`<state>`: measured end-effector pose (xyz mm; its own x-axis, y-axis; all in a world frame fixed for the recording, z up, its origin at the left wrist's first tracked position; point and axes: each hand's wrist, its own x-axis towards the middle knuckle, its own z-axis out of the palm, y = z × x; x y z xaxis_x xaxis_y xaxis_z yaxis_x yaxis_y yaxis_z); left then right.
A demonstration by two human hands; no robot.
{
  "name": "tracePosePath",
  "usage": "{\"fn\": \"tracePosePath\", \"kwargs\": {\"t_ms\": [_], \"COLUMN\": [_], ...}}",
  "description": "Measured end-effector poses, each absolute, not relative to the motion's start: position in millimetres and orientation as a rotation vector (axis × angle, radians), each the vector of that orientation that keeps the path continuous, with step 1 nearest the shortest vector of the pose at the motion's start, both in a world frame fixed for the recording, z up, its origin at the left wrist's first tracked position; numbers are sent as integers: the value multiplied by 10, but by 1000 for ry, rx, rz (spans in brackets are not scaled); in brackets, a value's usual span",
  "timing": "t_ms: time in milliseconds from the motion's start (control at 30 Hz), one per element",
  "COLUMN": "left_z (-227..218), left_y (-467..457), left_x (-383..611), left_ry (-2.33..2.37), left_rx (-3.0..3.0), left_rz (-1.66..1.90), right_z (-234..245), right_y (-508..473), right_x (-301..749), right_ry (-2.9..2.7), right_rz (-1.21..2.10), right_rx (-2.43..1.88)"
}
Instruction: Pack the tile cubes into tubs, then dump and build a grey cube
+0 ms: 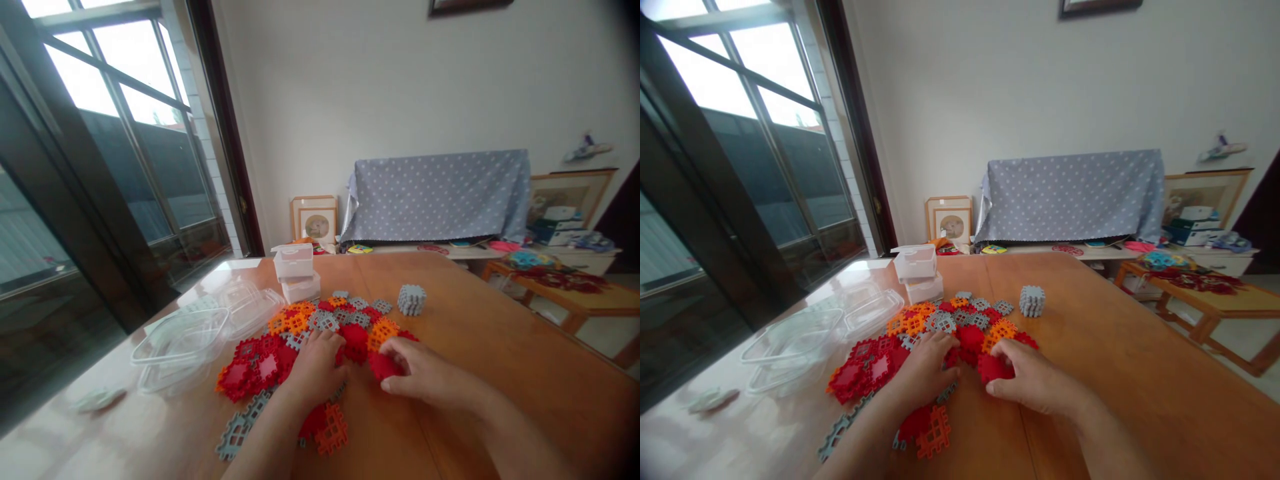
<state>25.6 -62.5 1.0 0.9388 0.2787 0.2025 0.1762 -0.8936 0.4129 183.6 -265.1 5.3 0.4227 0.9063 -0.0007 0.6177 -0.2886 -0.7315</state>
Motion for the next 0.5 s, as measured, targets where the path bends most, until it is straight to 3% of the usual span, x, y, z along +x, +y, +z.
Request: {"fn": "tracePosePath", "kwargs": {"t_ms": [167, 500], "left_z": [18, 27], "left_y": [-561, -545], "left_x": [231, 215], "left_ry": [313, 361], "left_rx": [2782, 2844], "left_rz": [354, 350], "right_z": [92, -105], "right_y": [-2565, -2490], "right_x": [1509, 1603], "right_ry": [-1583, -1520], "right_rz": [592, 405], "right_rx": [-2108, -2242]}}
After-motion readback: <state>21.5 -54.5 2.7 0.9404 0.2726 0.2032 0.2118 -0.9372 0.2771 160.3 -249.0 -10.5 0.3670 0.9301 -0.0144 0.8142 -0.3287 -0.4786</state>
